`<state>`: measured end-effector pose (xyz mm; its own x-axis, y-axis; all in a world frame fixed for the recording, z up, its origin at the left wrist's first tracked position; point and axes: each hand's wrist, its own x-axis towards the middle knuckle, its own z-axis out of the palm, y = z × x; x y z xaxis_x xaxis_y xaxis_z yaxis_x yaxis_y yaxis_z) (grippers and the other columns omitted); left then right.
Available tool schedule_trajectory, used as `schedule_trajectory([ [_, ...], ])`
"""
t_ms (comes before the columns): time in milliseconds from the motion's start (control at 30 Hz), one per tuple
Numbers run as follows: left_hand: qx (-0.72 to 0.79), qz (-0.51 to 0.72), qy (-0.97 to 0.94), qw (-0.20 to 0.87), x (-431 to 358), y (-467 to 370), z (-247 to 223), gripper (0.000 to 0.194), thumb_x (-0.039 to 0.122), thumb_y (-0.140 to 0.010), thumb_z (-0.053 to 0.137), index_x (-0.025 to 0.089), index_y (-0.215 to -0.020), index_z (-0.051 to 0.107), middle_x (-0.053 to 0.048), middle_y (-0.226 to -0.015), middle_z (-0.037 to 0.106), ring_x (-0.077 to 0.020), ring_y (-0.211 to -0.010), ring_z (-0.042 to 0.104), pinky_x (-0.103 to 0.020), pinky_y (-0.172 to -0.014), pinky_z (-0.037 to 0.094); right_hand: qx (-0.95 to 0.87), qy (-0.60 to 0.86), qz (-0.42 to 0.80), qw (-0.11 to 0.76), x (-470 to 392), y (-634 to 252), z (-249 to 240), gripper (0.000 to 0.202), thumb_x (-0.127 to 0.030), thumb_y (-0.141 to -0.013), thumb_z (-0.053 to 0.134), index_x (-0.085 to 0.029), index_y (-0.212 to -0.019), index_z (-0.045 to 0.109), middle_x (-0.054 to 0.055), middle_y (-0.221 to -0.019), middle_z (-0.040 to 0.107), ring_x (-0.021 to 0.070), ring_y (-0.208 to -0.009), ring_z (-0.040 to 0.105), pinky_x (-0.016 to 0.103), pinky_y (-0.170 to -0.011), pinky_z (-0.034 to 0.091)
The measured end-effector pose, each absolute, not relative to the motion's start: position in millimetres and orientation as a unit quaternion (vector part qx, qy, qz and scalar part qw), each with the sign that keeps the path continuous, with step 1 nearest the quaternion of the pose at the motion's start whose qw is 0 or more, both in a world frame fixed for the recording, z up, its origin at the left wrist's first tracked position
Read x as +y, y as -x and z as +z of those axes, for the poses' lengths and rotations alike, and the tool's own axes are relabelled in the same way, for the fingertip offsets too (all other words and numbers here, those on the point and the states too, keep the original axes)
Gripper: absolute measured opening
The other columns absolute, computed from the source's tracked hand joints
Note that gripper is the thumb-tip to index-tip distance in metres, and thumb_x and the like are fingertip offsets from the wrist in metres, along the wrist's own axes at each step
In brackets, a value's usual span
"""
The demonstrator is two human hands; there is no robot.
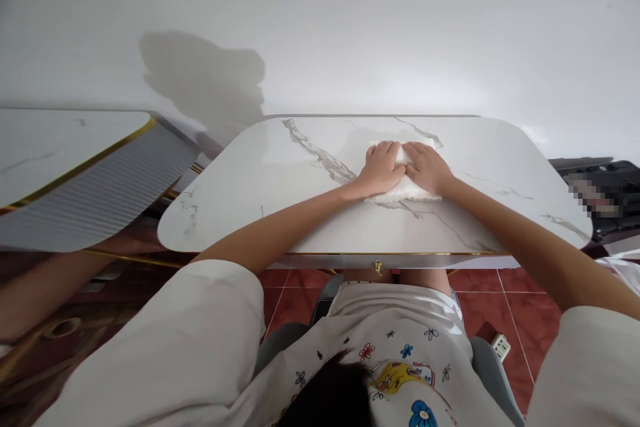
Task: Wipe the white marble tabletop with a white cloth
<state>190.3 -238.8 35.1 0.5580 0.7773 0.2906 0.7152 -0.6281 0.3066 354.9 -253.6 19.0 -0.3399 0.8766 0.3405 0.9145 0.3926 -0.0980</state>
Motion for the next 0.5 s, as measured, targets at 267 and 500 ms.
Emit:
schedule_trajectory([
  [267,0.434,0.210,-0.874,0.067,-162.3,-208.8,31.2,0.037,0.021,-0.090,0.042,0.016,-0.125,0.053,-0.016,-0.135,0.057,-0.0288,-0.133,0.046,-0.045,-0.115,0.029,-0.815,0.545,-0.059,0.188,-172.7,-373.0,15.1,0.052,-0.029,-0.093,0.036,-0.014,-0.139,0.053,0.015,-0.142,0.058,0.0319,-0.133,0.051,0.053,-0.109,0.042],
  [500,0.438,0.218,-0.869,0.073,-106.2,-219.6,25.4,0.037,0.019,-0.091,0.042,0.019,-0.126,0.052,-0.014,-0.130,0.059,-0.0309,-0.132,0.047,-0.049,-0.115,0.029,-0.805,0.558,-0.045,0.195,-118.7,-382.1,15.3,0.055,-0.031,-0.093,0.037,-0.011,-0.142,0.050,0.015,-0.146,0.055,0.0327,-0.135,0.050,0.052,-0.112,0.040],
])
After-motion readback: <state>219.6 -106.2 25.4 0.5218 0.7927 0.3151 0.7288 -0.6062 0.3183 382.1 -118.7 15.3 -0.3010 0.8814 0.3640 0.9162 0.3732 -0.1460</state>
